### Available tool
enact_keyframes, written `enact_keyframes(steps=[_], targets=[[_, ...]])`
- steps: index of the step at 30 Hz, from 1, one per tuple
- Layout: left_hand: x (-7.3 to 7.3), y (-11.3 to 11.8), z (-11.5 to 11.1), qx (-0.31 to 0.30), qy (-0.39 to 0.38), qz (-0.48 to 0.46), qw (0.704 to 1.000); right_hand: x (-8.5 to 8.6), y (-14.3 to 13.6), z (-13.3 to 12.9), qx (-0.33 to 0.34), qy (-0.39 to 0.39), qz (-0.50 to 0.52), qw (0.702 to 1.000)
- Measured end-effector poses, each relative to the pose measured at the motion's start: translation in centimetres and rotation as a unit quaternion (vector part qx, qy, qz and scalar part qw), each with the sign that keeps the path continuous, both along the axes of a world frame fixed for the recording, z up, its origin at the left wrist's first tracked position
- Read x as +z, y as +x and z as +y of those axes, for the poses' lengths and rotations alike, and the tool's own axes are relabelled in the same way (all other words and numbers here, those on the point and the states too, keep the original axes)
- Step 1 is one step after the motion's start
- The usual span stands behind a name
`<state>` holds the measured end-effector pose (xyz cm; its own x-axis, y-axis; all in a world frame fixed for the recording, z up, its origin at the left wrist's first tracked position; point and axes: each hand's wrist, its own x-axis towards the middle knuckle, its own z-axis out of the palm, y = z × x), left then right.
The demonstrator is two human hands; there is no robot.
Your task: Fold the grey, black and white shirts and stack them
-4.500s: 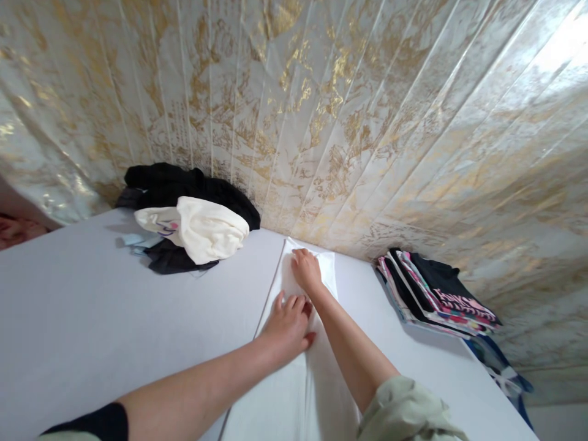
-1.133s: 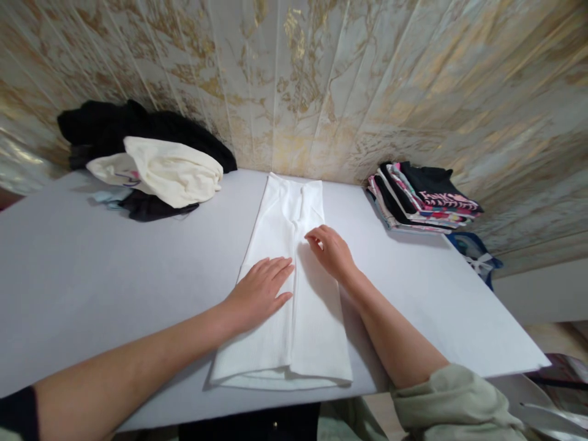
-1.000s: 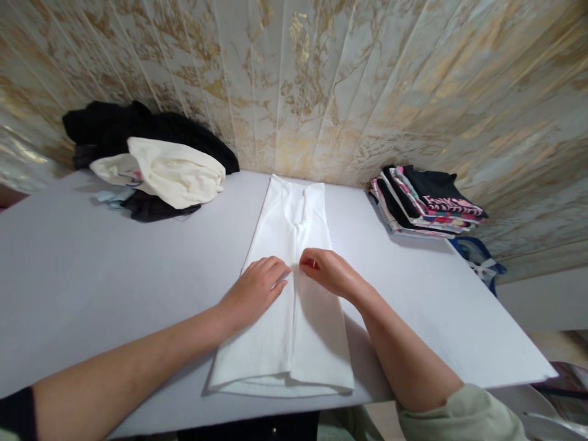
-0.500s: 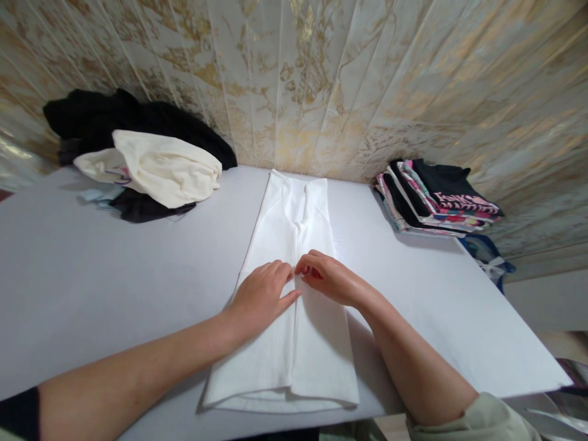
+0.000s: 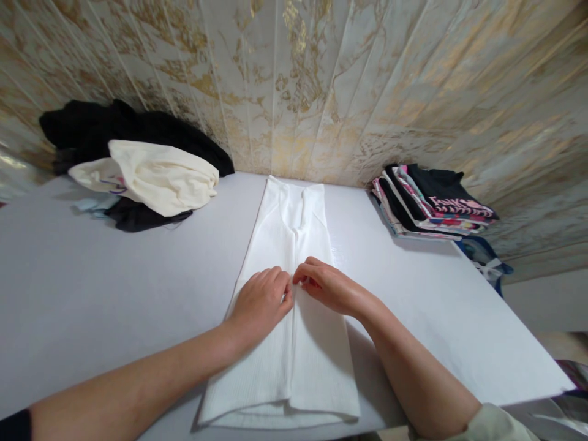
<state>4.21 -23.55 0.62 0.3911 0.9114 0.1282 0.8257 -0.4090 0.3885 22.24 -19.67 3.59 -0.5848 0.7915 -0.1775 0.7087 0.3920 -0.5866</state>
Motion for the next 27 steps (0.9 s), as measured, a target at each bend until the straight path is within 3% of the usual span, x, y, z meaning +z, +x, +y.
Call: enact_keyframes(steps=[12,22,27], targets=[[0.0,0.1,-0.3,-0.003,0.009,0.022,1.000,0.0,-0.7,-0.2,-0.008,0.065,-0.040,0.997],[0.0,-0.2,0.0,0.003,-0.024,-0.055,0.998,0.3,-0.9,-0.2,-0.024,0.076,-0.066,0.995],[0.2,-0.3,0.1,-0.002,-0.037,-0.072,0.997,0.1,0.0,-0.1,0.005,0.069,-0.046,0.997]])
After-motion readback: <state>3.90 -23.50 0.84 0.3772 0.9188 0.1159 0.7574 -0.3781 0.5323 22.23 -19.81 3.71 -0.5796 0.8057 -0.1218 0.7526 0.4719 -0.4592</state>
